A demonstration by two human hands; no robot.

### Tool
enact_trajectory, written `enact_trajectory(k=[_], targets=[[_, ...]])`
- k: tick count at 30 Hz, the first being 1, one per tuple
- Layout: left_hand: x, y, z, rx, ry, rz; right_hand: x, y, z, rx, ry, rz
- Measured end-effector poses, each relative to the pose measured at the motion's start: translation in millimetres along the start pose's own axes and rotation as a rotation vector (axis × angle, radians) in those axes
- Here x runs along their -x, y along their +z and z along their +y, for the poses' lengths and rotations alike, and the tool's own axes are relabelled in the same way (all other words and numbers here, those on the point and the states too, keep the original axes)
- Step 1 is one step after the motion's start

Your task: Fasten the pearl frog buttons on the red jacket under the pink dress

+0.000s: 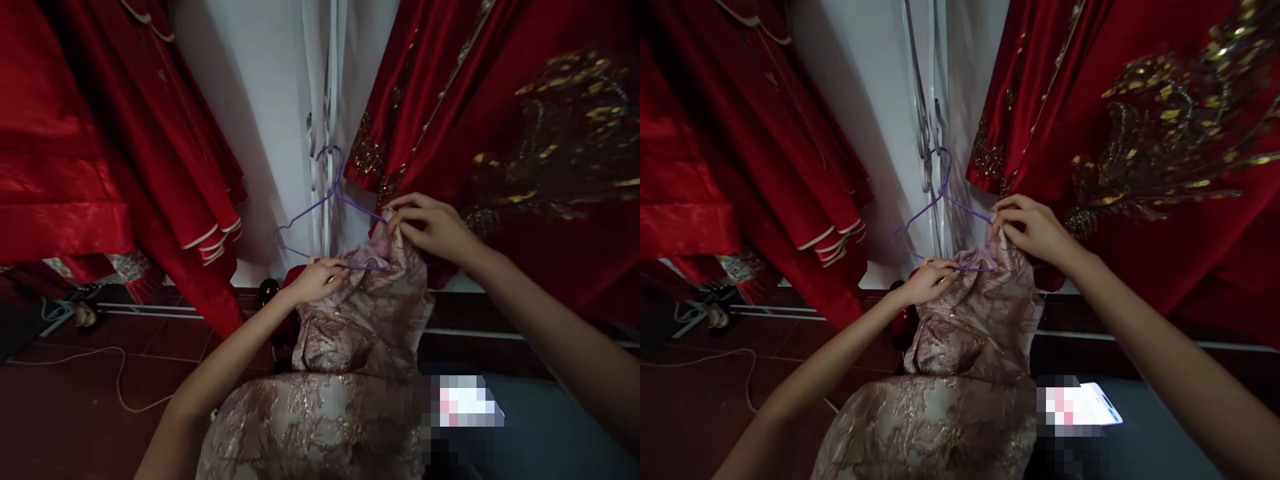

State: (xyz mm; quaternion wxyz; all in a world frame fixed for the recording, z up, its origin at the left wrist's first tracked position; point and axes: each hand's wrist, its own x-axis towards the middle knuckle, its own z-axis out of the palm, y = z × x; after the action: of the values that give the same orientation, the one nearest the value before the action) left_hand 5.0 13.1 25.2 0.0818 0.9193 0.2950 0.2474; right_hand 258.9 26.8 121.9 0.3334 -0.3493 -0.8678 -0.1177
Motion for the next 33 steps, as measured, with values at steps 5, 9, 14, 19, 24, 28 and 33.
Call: enact_trajectory(k=[5, 9, 14, 19, 24, 28, 33], targets=[[1, 2, 6, 0.032, -0.012, 0.017, 6, 27, -8, -0.025, 0.225, 0.065], [0, -1, 7, 0.042, -0.038, 0.061, 14, 44, -3, 0.099, 0.363, 0.022], [18, -13, -28, -0.028, -0.214, 0.367, 19, 42, 3, 0.197, 0.39, 0.106], [54, -22, -92, -0.117, -0.568, 0.588, 24, 40, 8, 0.259, 0.531, 0.188], [75, -20, -128, 0.03, -0.603, 0.591, 22, 36, 3, 0.176, 0.51, 0.265], [80, -14, -137, 0.138, -0.593, 0.623, 20, 30, 6, 0.116, 0.514, 0.274], [77, -12, -142, 0.248, -0.612, 0.684, 21, 32, 23, -0.018, 0.522, 0.256]])
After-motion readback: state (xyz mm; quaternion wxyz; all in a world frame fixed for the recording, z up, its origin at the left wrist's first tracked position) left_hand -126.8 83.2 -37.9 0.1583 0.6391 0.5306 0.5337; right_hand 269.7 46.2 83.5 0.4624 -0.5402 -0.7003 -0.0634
